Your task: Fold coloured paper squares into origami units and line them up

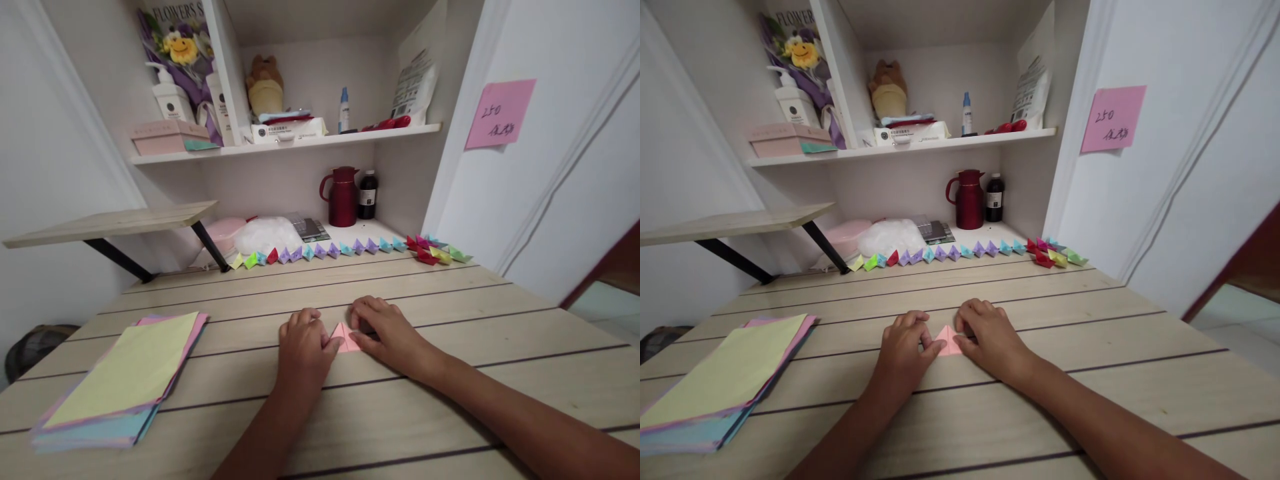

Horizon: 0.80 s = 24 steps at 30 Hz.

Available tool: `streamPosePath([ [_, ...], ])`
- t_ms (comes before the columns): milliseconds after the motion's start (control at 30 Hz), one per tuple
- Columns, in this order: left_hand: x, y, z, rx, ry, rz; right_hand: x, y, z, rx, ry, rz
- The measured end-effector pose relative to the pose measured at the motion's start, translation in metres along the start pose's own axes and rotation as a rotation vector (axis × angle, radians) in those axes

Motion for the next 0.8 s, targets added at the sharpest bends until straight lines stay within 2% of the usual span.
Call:
streamPosePath([
  [233,0.0,-0.002,-0.001,0.012,0.003,0.006,-0.001,-0.015,-0.002,0.131,0.015,-0.156],
  [333,0.001,-0.007,-0.004,-0.041,0.029,-0.001,0.0,-0.014,0.001,0.133,-0.017,-0.149],
  [400,0.002,-0.005,-0.006,-0.102,0.03,0.053,0.001,-0.011,0.002,0.15,-0.036,-0.122],
  [567,-0.005,0.01,-0.003,-0.12,-0.121,0.28,0.002,-0.008,-0.003,0.199,-0.078,-0.109],
  [667,-0.007,0.01,0.0,-0.119,-0.19,0.304,0.0,-0.01,-0.003,0.213,-0.138,-0.13],
  [800,-0.006,0.008,0.0,-0.12,-0.209,0.293,-0.004,-0.011,-0.004,0.171,-0.174,-0.166],
])
Point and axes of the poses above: each hand's wrist, its own x-axis towards the middle knuckle, its own z-axis out of the palm, y = z × x, the point moved 8 cm from there along x, towards the middle knuckle, and after that the axes turned 3 degrees about -z, right-handed, at the moved point
